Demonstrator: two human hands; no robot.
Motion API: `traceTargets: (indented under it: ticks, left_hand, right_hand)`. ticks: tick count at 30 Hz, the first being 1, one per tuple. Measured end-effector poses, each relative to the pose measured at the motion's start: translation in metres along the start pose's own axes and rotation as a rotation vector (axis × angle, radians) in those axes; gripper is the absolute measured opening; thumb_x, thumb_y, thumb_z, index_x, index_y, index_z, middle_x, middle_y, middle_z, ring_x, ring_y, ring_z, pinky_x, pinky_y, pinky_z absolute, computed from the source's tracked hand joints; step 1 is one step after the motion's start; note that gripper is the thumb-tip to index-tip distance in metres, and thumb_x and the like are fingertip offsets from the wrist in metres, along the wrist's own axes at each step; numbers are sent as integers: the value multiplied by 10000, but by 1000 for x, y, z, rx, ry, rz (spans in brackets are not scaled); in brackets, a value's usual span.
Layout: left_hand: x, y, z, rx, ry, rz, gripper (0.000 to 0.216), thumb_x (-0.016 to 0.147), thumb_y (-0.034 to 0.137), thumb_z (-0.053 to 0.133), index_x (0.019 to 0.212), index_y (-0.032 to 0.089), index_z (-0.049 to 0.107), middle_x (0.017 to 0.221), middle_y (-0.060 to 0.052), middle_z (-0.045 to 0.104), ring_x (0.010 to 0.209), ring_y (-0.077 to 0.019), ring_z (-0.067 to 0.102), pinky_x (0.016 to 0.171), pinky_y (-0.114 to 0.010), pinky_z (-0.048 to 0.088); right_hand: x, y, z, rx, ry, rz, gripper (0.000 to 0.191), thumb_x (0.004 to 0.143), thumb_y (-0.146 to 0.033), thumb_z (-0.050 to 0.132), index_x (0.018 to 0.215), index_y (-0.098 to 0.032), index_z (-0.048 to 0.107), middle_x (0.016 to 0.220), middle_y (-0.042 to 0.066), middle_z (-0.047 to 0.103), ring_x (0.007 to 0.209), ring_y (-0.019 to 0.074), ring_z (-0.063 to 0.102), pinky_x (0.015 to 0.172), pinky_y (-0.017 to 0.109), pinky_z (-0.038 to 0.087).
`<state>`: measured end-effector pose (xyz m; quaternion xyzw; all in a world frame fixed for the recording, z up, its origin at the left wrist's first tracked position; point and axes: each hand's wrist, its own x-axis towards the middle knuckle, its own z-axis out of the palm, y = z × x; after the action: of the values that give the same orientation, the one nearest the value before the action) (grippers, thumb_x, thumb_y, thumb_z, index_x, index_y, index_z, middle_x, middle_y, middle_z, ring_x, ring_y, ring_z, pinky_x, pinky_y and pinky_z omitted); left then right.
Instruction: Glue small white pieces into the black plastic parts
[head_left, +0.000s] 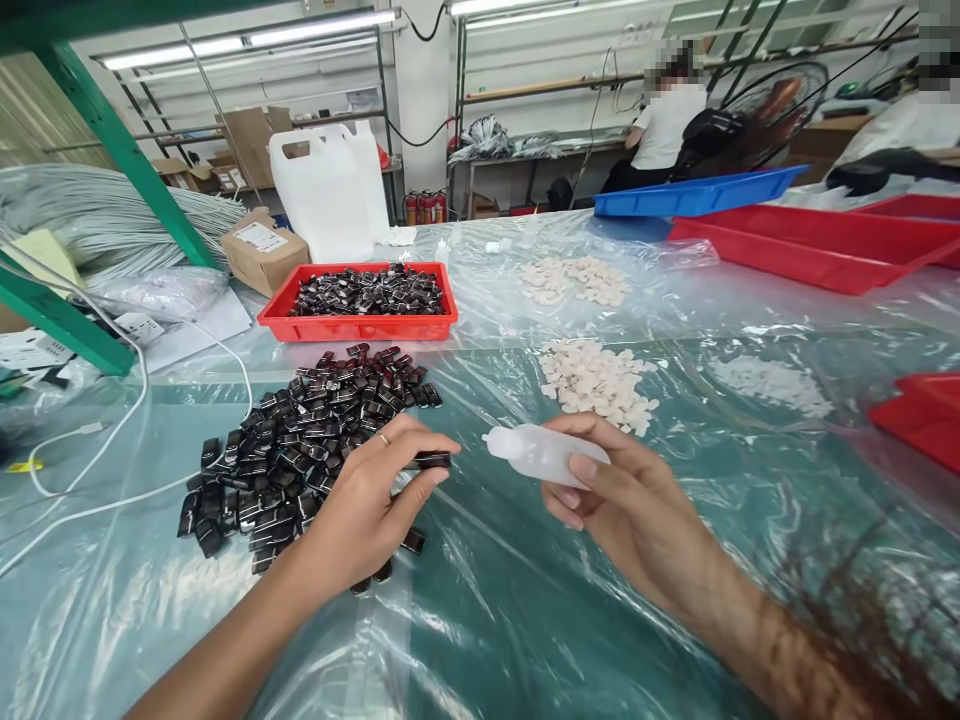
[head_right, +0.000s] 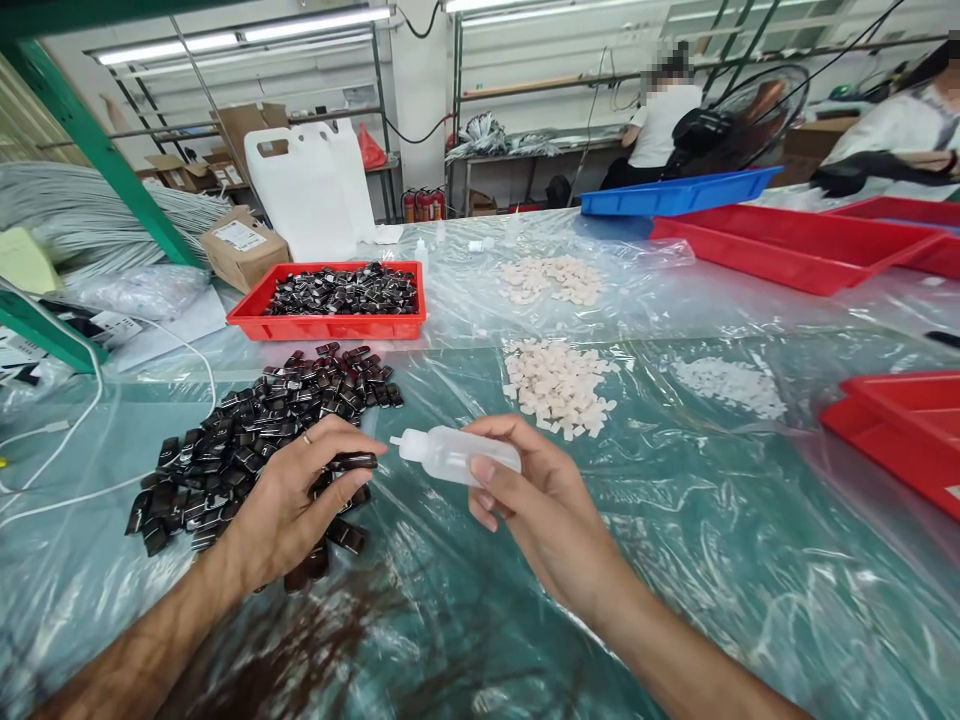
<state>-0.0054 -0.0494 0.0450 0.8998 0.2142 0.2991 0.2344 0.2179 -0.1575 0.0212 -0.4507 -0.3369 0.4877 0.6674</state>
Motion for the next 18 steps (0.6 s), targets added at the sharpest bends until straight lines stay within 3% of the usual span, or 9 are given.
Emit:
traceTargets:
  ticks: [8, 14, 18]
  left_hand:
    - [-6, -5, 10, -116, 145, -115, 95, 959, 345, 639, 1029, 287, 615, 992, 52, 705, 893, -132, 700, 815, -247, 568]
    - [-6, -3, 10, -106, 157, -52, 74, 960, 273, 629, 1022, 285, 589, 981, 69, 710, 836, -92, 697, 753, -190, 597]
    - [-7, -3, 9, -46, 141, -6, 82, 972, 257, 619, 1031, 275, 565, 999, 56, 701, 858, -98, 693, 761, -203, 578]
  right_hand:
    - [0, 10, -12, -211, -72, -20, 409, 850, -578, 963, 1027, -241, 815, 844, 3, 691, 619, 97, 513, 549, 239, 427]
    - [0, 9, -12, -249, -125, -55, 356, 891, -533, 948, 1056, -245, 819, 910, 14, 734, 655, 91, 527, 567, 205, 451]
    - [-1, 10, -11, -273, -135, -90, 310, 912, -469, 937, 1077, -239, 810, 948, 18, 762, 725, 92, 629, 613, 171, 517]
